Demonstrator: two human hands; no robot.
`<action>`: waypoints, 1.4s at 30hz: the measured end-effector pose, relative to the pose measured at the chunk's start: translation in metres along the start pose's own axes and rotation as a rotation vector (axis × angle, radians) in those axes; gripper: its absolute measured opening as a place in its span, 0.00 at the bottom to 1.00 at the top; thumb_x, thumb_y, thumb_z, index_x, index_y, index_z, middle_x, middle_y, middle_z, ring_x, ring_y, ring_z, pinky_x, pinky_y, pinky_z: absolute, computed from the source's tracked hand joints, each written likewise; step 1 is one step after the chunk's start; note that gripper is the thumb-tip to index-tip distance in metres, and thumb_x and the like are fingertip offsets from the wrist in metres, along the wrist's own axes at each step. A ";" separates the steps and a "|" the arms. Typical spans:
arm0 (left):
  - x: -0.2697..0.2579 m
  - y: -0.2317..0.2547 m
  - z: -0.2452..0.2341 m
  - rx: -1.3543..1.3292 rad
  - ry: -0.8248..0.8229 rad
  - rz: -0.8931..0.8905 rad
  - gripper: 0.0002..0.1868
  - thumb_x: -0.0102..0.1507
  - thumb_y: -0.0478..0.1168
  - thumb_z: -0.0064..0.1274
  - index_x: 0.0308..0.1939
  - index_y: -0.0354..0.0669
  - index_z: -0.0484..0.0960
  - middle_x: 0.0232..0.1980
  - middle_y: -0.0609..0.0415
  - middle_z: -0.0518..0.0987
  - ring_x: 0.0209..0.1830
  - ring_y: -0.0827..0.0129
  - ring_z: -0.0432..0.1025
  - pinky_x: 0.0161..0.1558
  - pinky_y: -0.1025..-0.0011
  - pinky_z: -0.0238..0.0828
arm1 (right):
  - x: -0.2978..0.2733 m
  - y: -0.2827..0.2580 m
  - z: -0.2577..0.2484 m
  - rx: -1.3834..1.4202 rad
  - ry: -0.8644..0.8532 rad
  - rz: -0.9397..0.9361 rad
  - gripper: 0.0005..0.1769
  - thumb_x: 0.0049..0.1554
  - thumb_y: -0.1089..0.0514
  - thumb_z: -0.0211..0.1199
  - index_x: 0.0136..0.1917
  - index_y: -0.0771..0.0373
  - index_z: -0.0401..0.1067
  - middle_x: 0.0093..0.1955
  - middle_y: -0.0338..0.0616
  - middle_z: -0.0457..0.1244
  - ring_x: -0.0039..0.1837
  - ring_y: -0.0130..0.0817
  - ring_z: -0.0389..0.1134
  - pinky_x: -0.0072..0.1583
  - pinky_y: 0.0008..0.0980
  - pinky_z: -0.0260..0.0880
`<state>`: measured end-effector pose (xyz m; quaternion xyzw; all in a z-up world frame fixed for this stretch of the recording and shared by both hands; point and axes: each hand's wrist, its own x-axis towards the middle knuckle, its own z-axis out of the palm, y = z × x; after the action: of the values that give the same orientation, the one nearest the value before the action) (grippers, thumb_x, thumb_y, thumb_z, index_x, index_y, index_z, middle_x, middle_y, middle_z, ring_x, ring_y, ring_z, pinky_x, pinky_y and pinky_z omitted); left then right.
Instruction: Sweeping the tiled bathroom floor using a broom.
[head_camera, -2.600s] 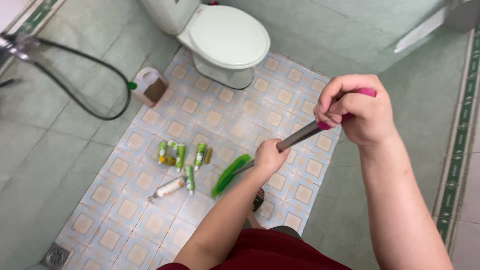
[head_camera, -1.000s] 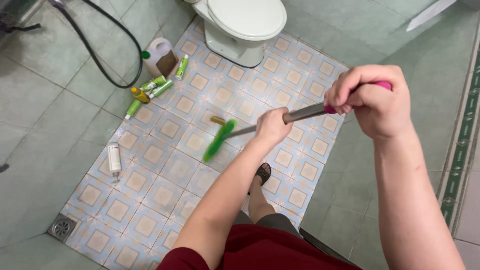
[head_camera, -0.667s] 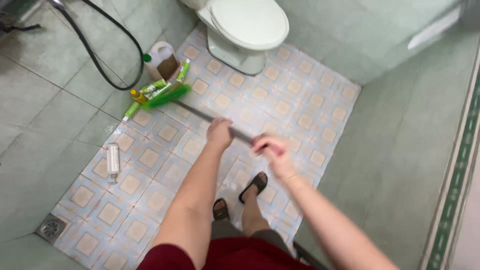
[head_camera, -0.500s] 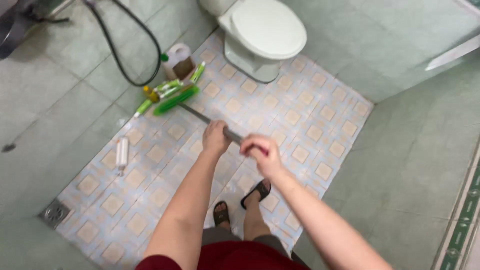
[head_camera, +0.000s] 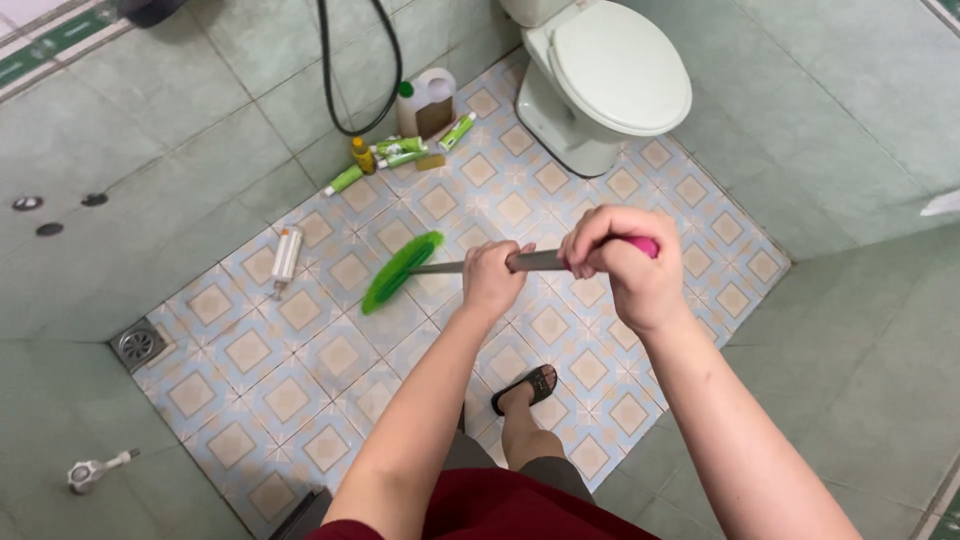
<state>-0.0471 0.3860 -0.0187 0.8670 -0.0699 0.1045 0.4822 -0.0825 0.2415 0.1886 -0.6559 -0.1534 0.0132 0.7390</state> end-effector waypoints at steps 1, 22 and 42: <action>0.002 -0.002 -0.004 0.002 0.009 -0.003 0.21 0.65 0.50 0.57 0.23 0.41 0.76 0.28 0.46 0.78 0.35 0.49 0.72 0.46 0.56 0.64 | 0.002 0.002 0.004 0.001 -0.009 -0.001 0.08 0.45 0.70 0.50 0.36 0.73 0.70 0.33 0.49 0.62 0.39 0.37 0.64 0.49 0.37 0.70; -0.118 -0.123 -0.147 0.186 0.468 -0.265 0.19 0.64 0.49 0.57 0.24 0.41 0.76 0.30 0.44 0.79 0.36 0.42 0.72 0.41 0.49 0.66 | 0.028 0.084 0.155 0.200 -0.630 0.069 0.07 0.44 0.65 0.54 0.36 0.71 0.70 0.36 0.51 0.65 0.43 0.40 0.68 0.50 0.34 0.69; -0.012 -0.045 -0.066 -0.279 -0.094 -0.247 0.14 0.60 0.48 0.63 0.35 0.41 0.82 0.26 0.46 0.78 0.27 0.56 0.73 0.34 0.62 0.70 | 0.099 -0.047 0.073 -0.089 -0.706 0.228 0.09 0.42 0.66 0.51 0.33 0.75 0.70 0.27 0.48 0.58 0.36 0.39 0.59 0.48 0.40 0.65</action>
<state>-0.0564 0.4660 -0.0250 0.7978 0.0006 -0.0068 0.6029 -0.0140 0.3272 0.2616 -0.6553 -0.3255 0.3141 0.6050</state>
